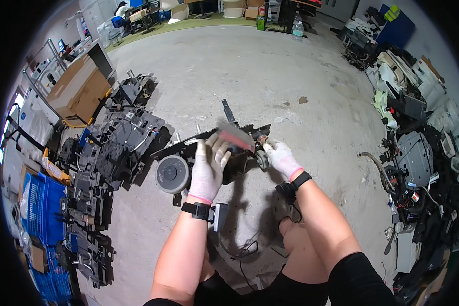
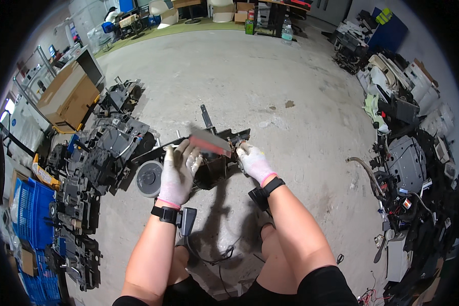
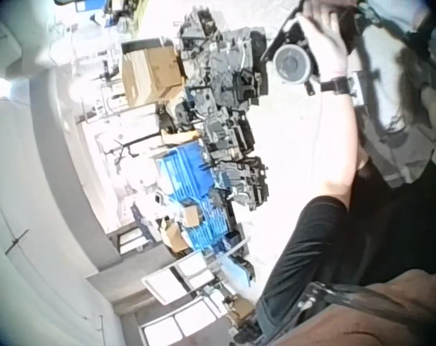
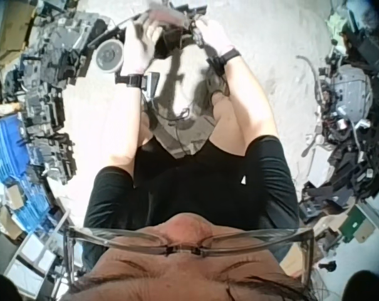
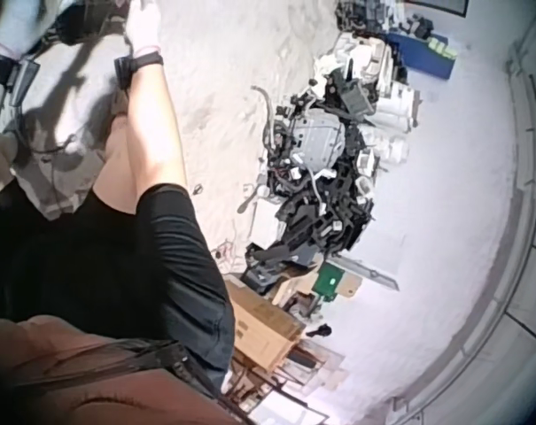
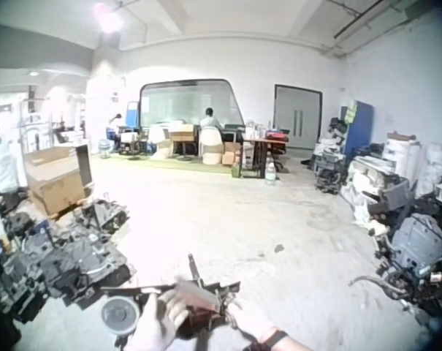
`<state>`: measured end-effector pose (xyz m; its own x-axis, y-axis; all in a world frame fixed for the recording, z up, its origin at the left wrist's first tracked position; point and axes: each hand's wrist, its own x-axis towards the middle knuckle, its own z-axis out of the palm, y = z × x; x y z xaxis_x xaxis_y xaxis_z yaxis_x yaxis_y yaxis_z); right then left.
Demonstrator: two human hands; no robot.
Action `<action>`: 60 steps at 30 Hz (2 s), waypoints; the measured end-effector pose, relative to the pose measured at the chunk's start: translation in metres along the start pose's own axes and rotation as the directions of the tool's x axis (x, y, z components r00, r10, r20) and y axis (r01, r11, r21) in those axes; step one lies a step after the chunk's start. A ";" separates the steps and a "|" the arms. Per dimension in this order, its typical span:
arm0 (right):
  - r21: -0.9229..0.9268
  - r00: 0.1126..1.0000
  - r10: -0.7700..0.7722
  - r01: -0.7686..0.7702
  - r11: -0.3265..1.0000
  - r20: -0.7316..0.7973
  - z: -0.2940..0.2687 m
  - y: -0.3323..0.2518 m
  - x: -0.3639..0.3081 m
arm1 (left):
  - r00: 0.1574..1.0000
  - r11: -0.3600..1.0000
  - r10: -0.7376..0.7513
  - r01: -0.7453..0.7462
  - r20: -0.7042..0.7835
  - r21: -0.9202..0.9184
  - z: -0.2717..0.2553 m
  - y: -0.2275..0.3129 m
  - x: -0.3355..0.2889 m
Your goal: Disassembling and inspecting components of a mechanical chassis with wheels.
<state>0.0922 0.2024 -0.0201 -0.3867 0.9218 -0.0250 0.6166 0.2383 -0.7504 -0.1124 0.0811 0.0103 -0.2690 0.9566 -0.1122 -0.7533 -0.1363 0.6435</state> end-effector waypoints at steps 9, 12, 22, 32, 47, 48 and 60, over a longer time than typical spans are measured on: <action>0.191 0.992 0.106 -0.091 0.977 -0.070 -0.008 0.031 0.011 | 0.927 0.998 0.042 -0.059 -0.373 -0.036 -0.004 -0.003 0.003; 0.379 0.994 0.090 -0.061 0.923 -0.058 0.020 0.068 0.033 | 0.911 0.995 0.088 -0.100 -0.403 -0.009 -0.007 0.003 0.000; 0.243 0.988 0.138 -0.118 0.963 -0.065 0.033 0.085 0.040 | 0.885 0.981 0.166 -0.194 -0.435 -0.022 0.000 0.036 -0.015; 0.135 0.982 0.099 -0.078 0.988 -0.160 0.012 0.080 0.032 | 0.902 0.972 0.115 -0.189 -0.416 -0.140 -0.021 0.047 -0.011; 0.631 0.723 0.349 0.153 0.761 -0.596 -0.198 0.115 -0.116 | 0.900 0.988 0.095 -0.139 -0.426 -0.073 -0.023 0.049 -0.008; 0.599 0.701 0.487 -0.106 0.794 -0.521 -0.189 0.170 -0.152 | 0.902 0.995 0.100 -0.089 -0.420 0.046 -0.029 0.036 -0.002; 0.966 -0.075 0.993 -0.236 -0.106 0.091 0.047 0.400 -0.723 | 0.883 0.944 -0.083 0.218 -0.461 0.246 -0.089 -0.010 -0.028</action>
<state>0.5867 -0.3831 -0.3333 0.5792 0.1395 -0.8032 -0.6367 -0.5379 -0.5525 -0.1511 0.0328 -0.0606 -0.4516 0.7376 -0.5020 -0.6221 0.1430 0.7698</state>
